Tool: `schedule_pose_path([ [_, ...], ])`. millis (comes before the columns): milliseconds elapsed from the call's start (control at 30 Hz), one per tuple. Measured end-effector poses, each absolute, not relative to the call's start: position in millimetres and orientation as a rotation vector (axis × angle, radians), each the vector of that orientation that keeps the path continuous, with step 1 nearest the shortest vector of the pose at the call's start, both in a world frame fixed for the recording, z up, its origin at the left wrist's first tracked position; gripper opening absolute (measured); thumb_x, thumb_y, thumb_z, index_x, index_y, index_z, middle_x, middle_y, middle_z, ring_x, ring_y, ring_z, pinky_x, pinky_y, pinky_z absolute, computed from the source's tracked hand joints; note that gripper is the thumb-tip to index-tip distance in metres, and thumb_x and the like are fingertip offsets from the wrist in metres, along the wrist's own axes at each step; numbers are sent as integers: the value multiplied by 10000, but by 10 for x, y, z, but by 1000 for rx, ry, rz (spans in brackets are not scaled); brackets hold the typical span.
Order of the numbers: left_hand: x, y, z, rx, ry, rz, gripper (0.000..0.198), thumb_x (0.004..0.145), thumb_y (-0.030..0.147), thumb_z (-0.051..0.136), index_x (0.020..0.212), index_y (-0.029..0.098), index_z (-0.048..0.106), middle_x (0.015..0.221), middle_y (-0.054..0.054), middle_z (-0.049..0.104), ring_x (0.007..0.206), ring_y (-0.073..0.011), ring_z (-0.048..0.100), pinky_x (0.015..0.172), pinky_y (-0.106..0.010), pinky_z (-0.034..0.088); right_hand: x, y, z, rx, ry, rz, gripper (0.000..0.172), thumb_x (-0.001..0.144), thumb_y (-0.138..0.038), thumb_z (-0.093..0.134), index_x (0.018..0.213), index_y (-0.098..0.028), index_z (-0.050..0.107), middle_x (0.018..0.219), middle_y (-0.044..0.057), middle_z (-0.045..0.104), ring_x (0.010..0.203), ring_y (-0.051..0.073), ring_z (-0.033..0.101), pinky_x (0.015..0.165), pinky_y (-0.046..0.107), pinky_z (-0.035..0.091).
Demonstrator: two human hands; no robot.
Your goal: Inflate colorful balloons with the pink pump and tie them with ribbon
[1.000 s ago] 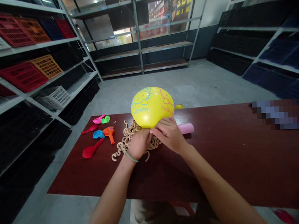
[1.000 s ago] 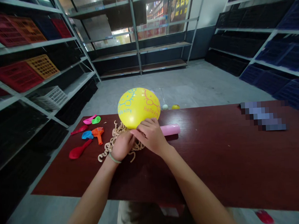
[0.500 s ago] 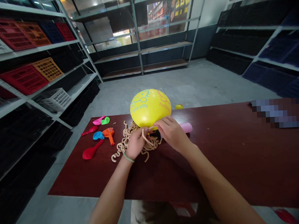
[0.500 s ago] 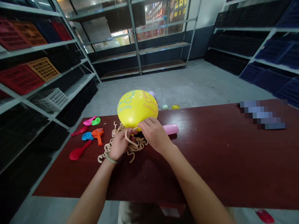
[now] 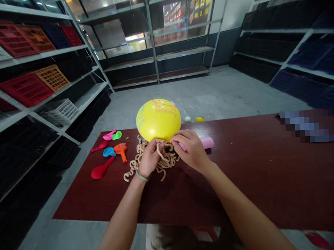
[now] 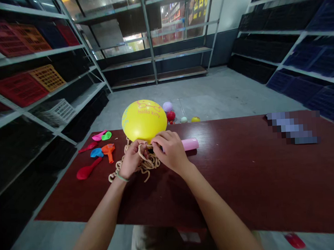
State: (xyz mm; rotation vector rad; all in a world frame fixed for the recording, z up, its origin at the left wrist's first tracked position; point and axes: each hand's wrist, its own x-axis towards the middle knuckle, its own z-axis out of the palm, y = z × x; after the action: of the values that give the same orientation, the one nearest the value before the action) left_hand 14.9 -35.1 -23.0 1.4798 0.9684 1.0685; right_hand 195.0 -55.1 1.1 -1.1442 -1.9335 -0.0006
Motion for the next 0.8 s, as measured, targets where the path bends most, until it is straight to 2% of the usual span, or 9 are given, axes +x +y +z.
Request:
schedule_pose_path([
  [200,118,-376,-254,1883,987,983,183,956,364,507,957,189,560,719,7,588,624,-120,521,618,-240,428,1943,-478,-74,-1099,-2000,51,192,973,-269,484,1004,-220,667,959,36,676,917,185,558,807,330,382],
  [467,105,-395,-231,2078,1049,964,96,937,295,537,938,201,554,763,0,621,674,-137,566,645,-250,430,1945,-509,-89,-1144,-2128,-258,219,967,-251,479,861,-195,662,830,34,655,833,184,512,736,330,331],
  [633,86,-377,-259,2100,1035,1017,85,908,272,572,879,195,551,745,1,608,663,-127,547,633,-241,425,1915,-526,-76,-1124,-2133,-214,160,923,-231,523,825,-188,642,818,37,637,835,180,499,740,315,338],
  [800,110,-347,-373,1872,1010,1171,100,865,261,619,896,193,553,761,1,598,651,-117,551,605,-228,445,1867,-512,-130,-1121,-2127,-159,114,877,-205,541,773,-195,586,789,31,604,826,184,477,729,311,344],
])
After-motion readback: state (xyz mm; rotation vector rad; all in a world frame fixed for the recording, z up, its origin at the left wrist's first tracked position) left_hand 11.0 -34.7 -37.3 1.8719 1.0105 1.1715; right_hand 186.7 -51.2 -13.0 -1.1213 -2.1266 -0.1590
